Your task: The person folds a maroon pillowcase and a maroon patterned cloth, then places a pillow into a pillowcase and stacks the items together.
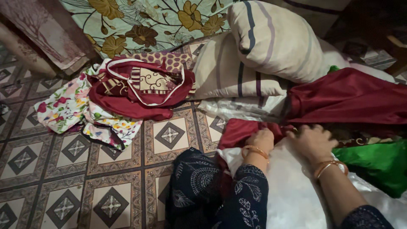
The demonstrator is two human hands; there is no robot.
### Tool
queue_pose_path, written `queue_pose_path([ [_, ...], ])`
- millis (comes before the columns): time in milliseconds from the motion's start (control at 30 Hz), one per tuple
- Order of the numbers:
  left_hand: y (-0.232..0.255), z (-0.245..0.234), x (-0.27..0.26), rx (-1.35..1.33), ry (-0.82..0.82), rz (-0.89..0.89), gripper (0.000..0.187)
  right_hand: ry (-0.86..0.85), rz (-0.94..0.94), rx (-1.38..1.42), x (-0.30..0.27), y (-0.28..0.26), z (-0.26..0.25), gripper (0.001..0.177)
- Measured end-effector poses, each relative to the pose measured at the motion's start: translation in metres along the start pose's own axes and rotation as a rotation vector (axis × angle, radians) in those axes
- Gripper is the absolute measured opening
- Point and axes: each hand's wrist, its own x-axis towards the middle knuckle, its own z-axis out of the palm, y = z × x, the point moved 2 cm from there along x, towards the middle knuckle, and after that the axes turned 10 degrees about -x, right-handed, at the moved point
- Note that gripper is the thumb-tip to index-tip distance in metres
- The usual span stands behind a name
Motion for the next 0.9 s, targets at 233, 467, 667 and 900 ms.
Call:
queue_pose_path([
  [233,0.043,-0.029,-0.025,-0.081,0.250,0.429,0.073,-0.142,0.067,0.218,0.046,0.034,0.051,0.100],
  [467,0.068,-0.019,0.010,0.183,0.000,0.331,0.029,-0.275,-0.148,0.198,0.020,0.022,0.005,0.062],
  [667,0.056,-0.008,0.030,0.353,0.097,0.251,0.028,-0.092,-0.305,0.219,-0.003,0.017,-0.029,0.055],
  [900,0.079,-0.021,0.012,0.308,-0.125,0.101,0.032,-0.203,-0.306,0.172,0.007,0.015,-0.021,0.053],
])
